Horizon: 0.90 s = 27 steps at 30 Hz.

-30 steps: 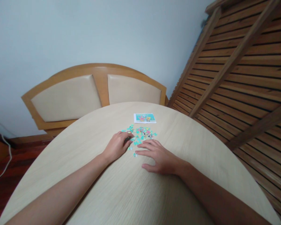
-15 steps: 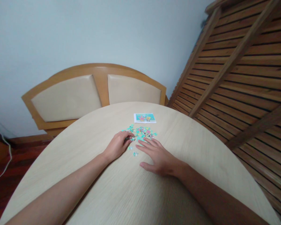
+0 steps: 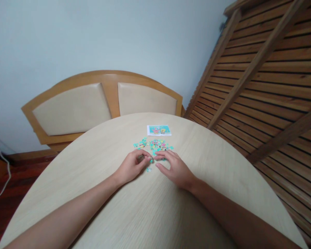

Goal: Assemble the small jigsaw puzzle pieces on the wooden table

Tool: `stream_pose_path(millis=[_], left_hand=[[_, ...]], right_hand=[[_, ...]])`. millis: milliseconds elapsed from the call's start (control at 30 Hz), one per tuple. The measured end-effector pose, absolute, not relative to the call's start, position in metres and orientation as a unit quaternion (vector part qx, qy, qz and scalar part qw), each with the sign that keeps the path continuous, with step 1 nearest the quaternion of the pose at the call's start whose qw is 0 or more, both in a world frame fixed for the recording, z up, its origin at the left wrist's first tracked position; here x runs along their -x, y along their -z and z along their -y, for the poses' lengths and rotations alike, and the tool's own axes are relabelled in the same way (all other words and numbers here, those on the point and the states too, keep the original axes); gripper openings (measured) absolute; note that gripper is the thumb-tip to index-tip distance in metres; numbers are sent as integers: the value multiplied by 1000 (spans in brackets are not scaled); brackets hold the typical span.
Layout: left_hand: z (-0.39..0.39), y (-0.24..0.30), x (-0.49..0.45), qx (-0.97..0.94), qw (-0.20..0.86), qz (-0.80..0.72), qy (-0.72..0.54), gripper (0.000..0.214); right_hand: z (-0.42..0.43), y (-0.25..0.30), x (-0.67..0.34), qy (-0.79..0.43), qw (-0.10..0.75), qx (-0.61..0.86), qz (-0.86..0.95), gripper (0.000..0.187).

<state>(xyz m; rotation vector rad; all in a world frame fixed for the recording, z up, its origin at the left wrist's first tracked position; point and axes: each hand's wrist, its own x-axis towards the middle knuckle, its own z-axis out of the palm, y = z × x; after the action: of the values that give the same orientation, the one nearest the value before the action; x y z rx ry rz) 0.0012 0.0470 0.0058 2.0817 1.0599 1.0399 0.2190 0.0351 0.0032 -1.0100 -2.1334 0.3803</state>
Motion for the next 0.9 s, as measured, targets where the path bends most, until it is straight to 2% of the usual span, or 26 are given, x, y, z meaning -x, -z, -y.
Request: stream_pose_path(millis=[167,233,367,500,733,900], left_hand=[[-32,-10,-8,-761,349,-390,-384,21],[-28,-14,-4,-783,305,-402,-363,18],[-23,-22,7,-864,145,-405,-262,15],[-22,-22,10,-893,84,-392,-203,10],[-26,-14,5,-896,90,-376,-219,9],[-26,-9,3,-898,120,-349,-241,8]], right_hand=[[-31,-2,-214,-176,405,384,811,16],[-33,-1,-215,-181,404,387,809,12],[-38,1,-222,-182,383,389,818,8],[-40,1,-225,-185,363,395,823,9],[-39,3,-224,-160,322,387,849,24],[-39,5,-223,-159,322,396,845,20]])
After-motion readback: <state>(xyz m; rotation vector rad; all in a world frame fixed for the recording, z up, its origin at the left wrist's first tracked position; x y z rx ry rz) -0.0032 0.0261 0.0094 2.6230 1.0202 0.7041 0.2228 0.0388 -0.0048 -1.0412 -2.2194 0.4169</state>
